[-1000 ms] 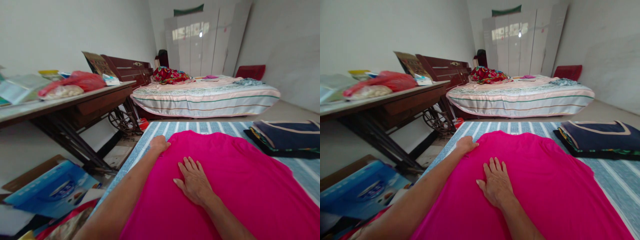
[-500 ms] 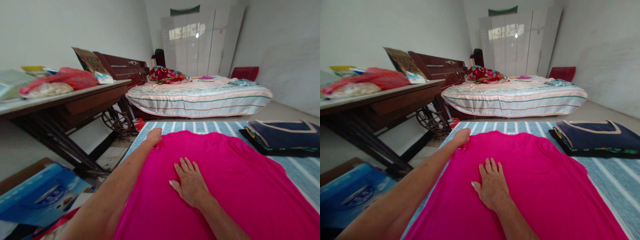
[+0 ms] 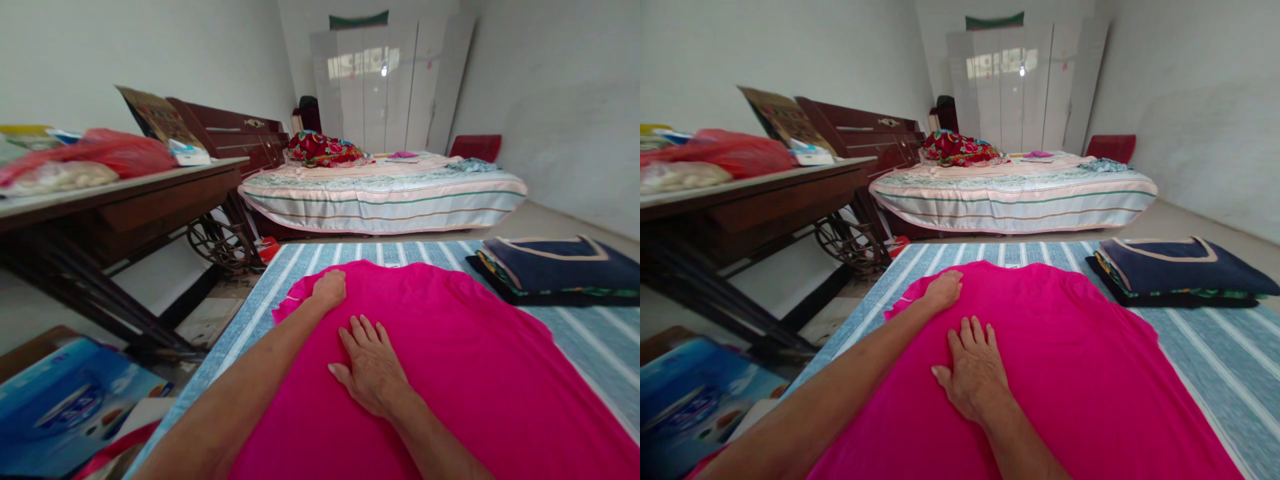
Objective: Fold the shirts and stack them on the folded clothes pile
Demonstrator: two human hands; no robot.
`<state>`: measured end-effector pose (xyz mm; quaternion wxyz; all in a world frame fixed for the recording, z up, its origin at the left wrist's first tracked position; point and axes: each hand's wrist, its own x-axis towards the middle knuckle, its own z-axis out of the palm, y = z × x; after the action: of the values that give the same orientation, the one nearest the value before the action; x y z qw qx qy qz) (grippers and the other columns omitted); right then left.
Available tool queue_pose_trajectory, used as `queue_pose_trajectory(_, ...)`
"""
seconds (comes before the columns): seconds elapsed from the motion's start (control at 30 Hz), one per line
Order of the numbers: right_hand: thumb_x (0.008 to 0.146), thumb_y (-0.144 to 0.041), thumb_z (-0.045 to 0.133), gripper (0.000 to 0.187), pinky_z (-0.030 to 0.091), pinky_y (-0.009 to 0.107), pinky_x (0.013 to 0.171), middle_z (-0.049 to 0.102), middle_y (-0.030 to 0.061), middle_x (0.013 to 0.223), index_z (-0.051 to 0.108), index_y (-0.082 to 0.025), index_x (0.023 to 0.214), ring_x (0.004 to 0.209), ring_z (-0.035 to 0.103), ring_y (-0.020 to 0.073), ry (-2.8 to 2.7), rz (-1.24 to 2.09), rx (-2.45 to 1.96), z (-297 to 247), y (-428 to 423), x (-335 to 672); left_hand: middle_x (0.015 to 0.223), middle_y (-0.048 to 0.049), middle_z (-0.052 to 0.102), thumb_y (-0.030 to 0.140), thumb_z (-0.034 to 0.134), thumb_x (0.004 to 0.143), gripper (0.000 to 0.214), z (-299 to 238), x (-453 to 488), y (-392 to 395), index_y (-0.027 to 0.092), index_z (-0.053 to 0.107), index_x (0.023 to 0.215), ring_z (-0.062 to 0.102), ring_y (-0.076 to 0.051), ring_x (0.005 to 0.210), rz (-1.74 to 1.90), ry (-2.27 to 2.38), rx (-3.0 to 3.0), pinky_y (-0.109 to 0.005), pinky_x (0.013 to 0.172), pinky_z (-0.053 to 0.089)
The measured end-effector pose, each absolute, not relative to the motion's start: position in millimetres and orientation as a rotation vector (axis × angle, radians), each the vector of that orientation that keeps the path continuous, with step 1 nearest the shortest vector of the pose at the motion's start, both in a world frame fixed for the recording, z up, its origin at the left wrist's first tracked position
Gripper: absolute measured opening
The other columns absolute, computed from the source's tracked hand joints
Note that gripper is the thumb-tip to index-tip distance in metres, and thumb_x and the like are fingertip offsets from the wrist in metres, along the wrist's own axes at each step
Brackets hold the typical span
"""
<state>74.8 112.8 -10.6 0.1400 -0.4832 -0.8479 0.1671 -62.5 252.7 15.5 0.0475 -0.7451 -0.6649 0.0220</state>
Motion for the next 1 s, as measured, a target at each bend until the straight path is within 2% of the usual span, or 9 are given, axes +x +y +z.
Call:
queue_pose_trajectory(0.17,0.091,-0.056,0.038,0.062,0.012,0.052,0.111,0.029,0.0142,0.148,0.040,-0.018,0.140,0.138,0.018,0.0317,-2.434,0.505,-1.377,-9.2,112.3,75.5,0.133,-0.0134,0.052,0.019,0.036,0.090,0.036,-0.2,-64.3,257.8,0.016,0.054,0.120,0.048,-0.023,0.121,-0.051,-2.140,-2.170,-0.039,0.098,0.041)
queue_pose_trajectory(0.33,0.090,-0.057,0.039,0.063,0.012,0.053,0.111,0.029,0.0146,0.148,0.041,-0.018,0.140,0.138,0.018,0.0319,-2.427,0.504,-1.382,-8.8,113.2,74.7,0.130,-0.0178,0.052,0.018,0.033,0.090,0.036,2.7,-58.1,257.1,0.013,0.055,0.118,0.045,-0.029,0.123,-0.141,-2.125,-2.128,-0.046,0.100,0.038)
queue_pose_trajectory(0.5,0.090,-0.057,0.039,0.063,0.012,0.053,0.111,0.028,0.0153,0.148,0.041,-0.017,0.140,0.138,0.018,0.0322,-2.439,0.515,-1.391,-4.9,113.8,75.1,0.136,-0.0074,0.050,0.027,0.033,0.093,0.035,0.5,-38.6,269.2,0.020,0.053,0.121,0.042,-0.020,0.126,-0.136,-1.958,-2.364,-0.034,0.104,0.035)
queue_pose_trajectory(0.57,0.090,-0.057,0.038,0.063,0.013,0.053,0.110,0.028,0.0152,0.148,0.041,-0.017,0.140,0.138,0.018,0.0323,-2.441,0.519,-1.390,-3.2,113.9,75.6,0.139,-0.0072,0.047,0.035,0.035,0.093,0.037,-2.0,-33.4,277.2,0.021,0.050,0.124,0.041,-0.020,0.128,-0.124,-1.956,-2.407,-0.036,0.103,0.036)
queue_pose_trajectory(0.63,0.091,-0.057,0.038,0.063,0.013,0.053,0.110,0.028,0.0151,0.148,0.040,-0.017,0.140,0.138,0.018,0.0321,-2.442,0.520,-1.384,-2.1,113.9,75.9,0.139,-0.0104,0.045,0.039,0.034,0.093,0.041,-4.1,-30.1,283.5,0.019,0.048,0.126,0.040,-0.024,0.128,-0.131,-1.990,-2.394,-0.043,0.102,0.036)
queue_pose_trajectory(0.73,0.091,-0.057,0.038,0.062,0.013,0.053,0.110,0.028,0.0150,0.149,0.040,-0.018,0.139,0.138,0.018,0.0316,-2.435,0.512,-1.377,-1.9,114.3,75.8,0.136,-0.0143,0.047,0.039,0.031,0.093,0.041,-6.1,-25.8,287.5,0.017,0.048,0.124,0.043,-0.028,0.125,-0.163,-2.028,-2.350,-0.049,0.100,0.036)
queue_pose_trajectory(0.9,0.090,-0.057,0.037,0.064,0.013,0.053,0.110,0.027,0.0160,0.149,0.039,-0.016,0.140,0.138,0.017,0.0315,-2.428,0.508,-1.363,-1.5,115.8,75.7,0.141,-0.0101,0.042,0.037,0.030,0.095,0.036,-7.3,-21.7,291.4,0.021,0.048,0.122,0.037,-0.024,0.130,-0.206,-1.959,-2.399,-0.044,0.104,0.032)
queue_pose_trajectory(1.0,0.091,-0.058,0.035,0.065,0.014,0.054,0.110,0.027,0.0158,0.149,0.039,-0.016,0.140,0.138,0.017,0.0318,-2.428,0.513,-1.355,0.4,116.0,76.8,0.140,-0.0090,0.043,0.042,0.031,0.094,0.037,-6.7,-21.9,297.1,0.022,0.049,0.120,0.039,-0.024,0.129,-0.188,-1.970,-2.423,-0.049,0.103,0.032)
